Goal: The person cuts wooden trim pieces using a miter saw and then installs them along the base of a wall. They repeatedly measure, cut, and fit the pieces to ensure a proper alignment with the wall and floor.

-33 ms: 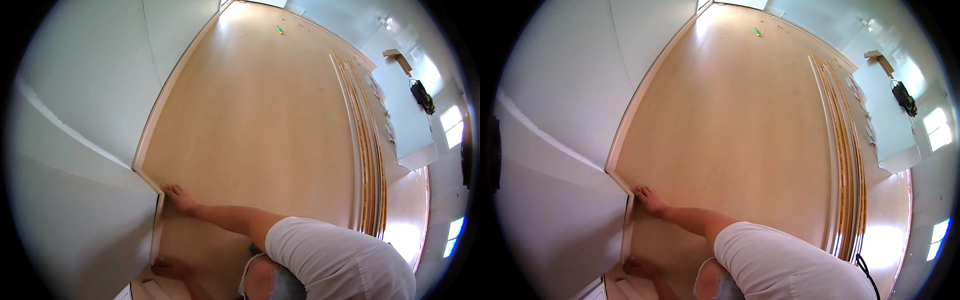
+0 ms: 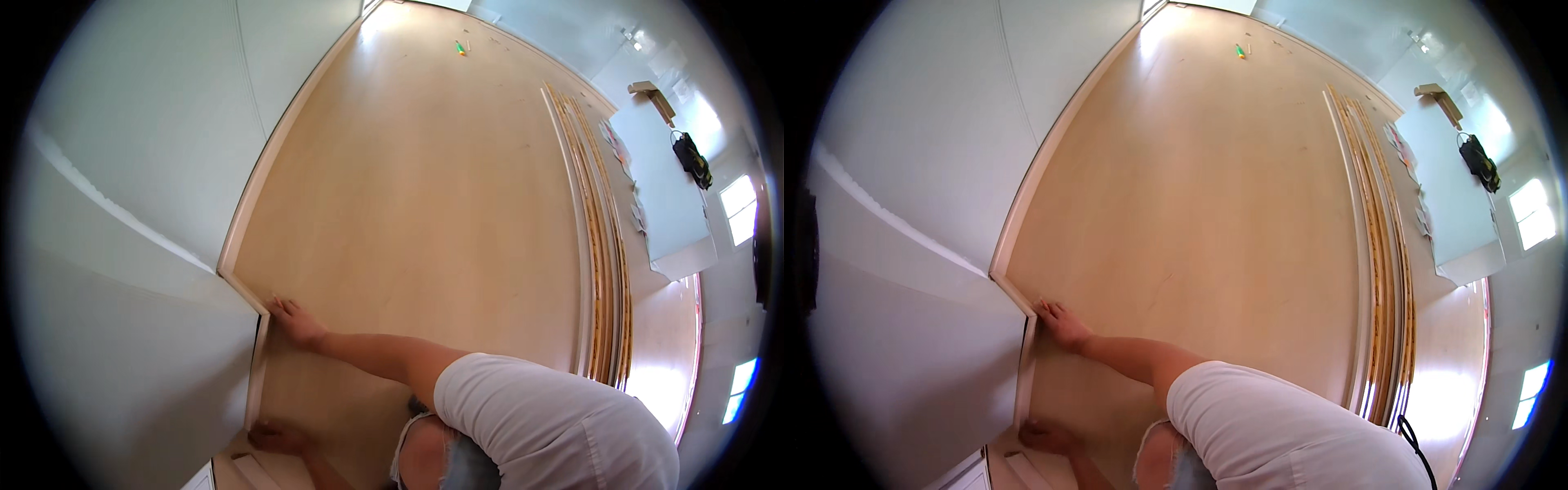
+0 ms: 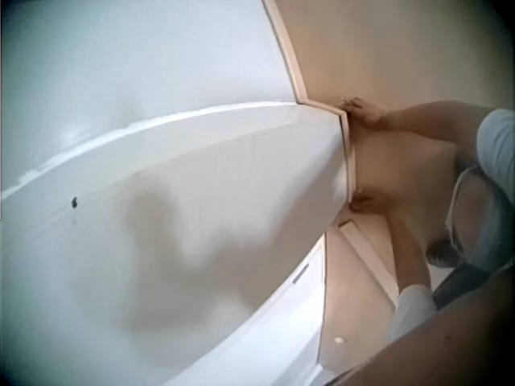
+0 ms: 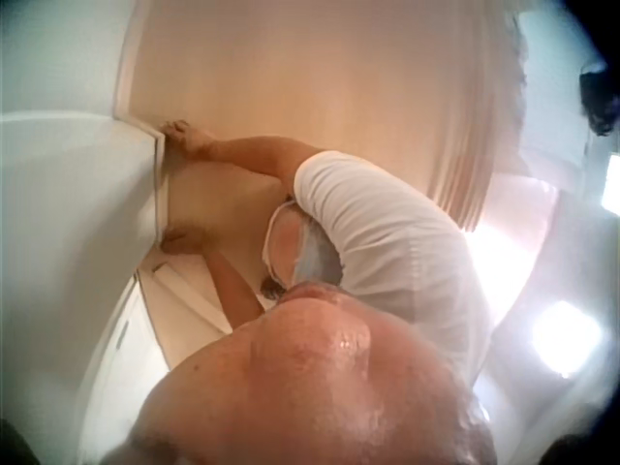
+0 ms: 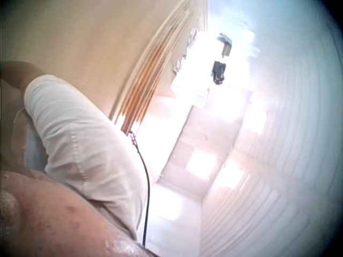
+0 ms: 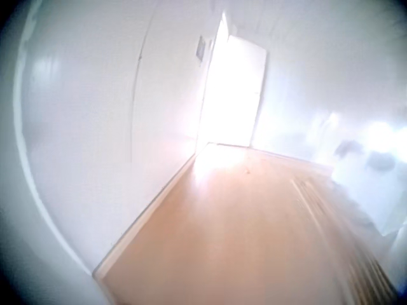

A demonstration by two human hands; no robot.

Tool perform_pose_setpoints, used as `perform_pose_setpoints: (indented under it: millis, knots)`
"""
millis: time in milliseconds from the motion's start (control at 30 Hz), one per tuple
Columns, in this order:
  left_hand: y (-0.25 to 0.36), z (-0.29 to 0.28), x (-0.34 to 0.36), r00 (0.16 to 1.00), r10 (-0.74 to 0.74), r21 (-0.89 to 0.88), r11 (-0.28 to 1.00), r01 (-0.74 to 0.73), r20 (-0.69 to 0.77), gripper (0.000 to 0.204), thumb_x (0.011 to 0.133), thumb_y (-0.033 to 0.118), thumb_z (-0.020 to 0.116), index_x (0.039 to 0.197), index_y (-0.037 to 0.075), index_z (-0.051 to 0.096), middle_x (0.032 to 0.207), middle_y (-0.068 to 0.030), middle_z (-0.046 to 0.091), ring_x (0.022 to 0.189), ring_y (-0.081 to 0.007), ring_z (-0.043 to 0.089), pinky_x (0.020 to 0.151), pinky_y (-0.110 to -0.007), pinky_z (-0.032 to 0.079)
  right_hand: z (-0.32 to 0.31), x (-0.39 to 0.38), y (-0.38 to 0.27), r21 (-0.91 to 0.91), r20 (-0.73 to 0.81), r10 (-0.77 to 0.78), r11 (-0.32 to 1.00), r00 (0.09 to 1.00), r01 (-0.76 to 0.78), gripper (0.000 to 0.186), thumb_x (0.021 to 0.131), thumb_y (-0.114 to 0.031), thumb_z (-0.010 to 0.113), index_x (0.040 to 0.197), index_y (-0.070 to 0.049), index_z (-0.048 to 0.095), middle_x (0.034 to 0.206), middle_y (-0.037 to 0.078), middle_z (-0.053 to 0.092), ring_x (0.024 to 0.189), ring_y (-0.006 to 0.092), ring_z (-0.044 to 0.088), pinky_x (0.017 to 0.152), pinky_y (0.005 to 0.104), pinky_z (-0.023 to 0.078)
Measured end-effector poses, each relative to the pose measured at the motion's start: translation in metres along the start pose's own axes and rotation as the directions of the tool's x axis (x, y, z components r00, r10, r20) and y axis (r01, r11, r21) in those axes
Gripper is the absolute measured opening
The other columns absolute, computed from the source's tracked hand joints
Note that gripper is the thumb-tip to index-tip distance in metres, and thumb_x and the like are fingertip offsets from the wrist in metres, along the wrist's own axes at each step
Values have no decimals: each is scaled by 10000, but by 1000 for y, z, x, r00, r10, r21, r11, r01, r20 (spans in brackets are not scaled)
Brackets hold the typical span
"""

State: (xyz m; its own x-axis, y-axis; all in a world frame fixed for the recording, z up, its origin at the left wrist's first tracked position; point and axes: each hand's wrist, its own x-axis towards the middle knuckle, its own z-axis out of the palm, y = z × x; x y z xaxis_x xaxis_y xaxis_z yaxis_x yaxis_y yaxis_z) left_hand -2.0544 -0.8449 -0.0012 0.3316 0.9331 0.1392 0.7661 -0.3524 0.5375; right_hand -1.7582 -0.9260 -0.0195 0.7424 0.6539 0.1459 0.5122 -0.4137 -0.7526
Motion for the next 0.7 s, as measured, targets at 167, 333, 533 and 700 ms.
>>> perform_pose_setpoints:
  millis: [167,333,533,700]
  knots:
    - [-23,19,-52,966,235,364,913,-183,-104,624,1092,378,349,1488,-105,358,1538,-333,361,1399,-490,377,1165,-568,296,18,2,10,77,-29,-29,997,999,31,609,927,6,442,1526,-63,357,1451,252,463,1333,432,445,1142,469,393]
    - [31,-7,-120,881,378,74,908,-413,285,632,1042,300,470,1519,-86,321,1606,-291,269,1502,-434,243,1232,-521,204,6,-2,28,319,7,231,922,973,-221,498,933,-23,475,1429,-71,476,1375,231,528,1236,415,508,1057,487,437]
    - [11,-103,-124,393,543,-151,707,-691,742,501,948,256,629,1391,34,559,1498,-185,484,1369,-374,466,1128,-485,396,-19,-10,-3,87,-207,-44,994,977,64,476,900,6,526,1370,-74,525,1250,214,577,1125,398,552,989,466,485]
    - [-38,-235,-99,281,145,69,773,-630,949,297,955,240,596,1173,46,652,1129,-146,694,1062,-348,648,944,-482,505,-26,-10,-11,116,-178,9,993,984,11,489,891,11,536,1369,-96,539,1243,194,592,1128,381,559,968,468,502]
